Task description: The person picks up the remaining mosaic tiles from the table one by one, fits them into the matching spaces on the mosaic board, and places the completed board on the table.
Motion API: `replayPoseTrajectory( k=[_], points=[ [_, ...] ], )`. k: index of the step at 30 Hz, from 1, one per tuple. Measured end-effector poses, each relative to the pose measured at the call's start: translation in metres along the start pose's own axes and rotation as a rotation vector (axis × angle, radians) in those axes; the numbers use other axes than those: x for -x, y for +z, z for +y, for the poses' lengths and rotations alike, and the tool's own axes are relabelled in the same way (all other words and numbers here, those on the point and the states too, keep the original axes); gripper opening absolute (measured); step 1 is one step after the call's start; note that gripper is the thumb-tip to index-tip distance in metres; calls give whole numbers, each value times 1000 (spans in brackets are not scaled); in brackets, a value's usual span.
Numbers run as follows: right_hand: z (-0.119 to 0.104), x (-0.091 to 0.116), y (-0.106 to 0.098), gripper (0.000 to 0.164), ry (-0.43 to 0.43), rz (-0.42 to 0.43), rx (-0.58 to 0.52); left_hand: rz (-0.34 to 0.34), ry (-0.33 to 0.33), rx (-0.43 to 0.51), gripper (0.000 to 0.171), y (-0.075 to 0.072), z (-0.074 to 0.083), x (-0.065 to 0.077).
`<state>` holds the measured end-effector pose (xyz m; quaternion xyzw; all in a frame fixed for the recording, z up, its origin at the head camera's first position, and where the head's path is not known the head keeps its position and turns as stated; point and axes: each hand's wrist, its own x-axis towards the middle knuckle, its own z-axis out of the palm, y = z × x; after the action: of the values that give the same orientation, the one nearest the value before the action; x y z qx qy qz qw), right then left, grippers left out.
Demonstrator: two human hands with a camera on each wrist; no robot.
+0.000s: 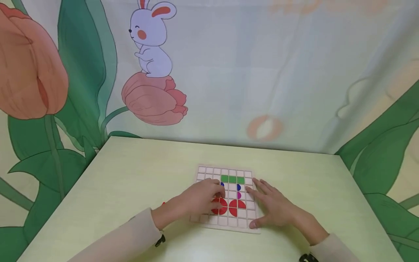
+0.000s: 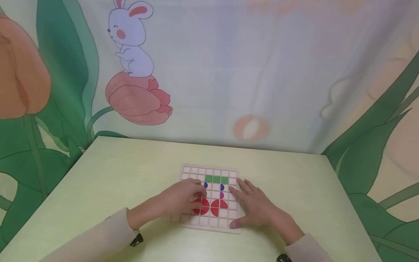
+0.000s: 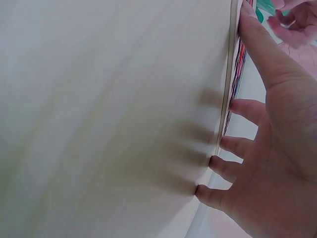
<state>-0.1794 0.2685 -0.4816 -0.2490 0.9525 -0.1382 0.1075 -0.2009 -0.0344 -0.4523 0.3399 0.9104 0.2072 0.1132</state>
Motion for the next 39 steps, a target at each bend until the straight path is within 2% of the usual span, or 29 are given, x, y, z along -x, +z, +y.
replayPoseTrajectory(
  k=[5, 9, 13, 16, 21, 28, 34, 39],
  points=[
    [0, 2, 1, 120, 3, 1, 0, 3, -75, 78, 26, -21, -37, 21],
    [1, 2, 1, 120, 6, 4, 9, 29, -144, 94, 30, -33, -69, 38],
    [1, 2, 3, 120, 11, 3, 14, 41, -187, 117, 28, -37, -95, 55],
    [0, 3, 4, 121, 20, -7, 20, 24, -179, 135, 27, -38, -107, 68],
    [-2, 2, 4, 121, -3, 2, 18, 3, -164, 140, 24, -46, -115, 87],
    [-3, 1, -1, 122, 7, -3, 34, -39, -96, 142, 26, -52, -116, 104],
    [-5, 1, -4, 119, 2, -6, 32, -31, -96, 158, 26, -48, -118, 111],
    [-6, 0, -2, 119, -4, -2, 24, 2, -97, 150, 21, -40, -120, 114]
  ],
)
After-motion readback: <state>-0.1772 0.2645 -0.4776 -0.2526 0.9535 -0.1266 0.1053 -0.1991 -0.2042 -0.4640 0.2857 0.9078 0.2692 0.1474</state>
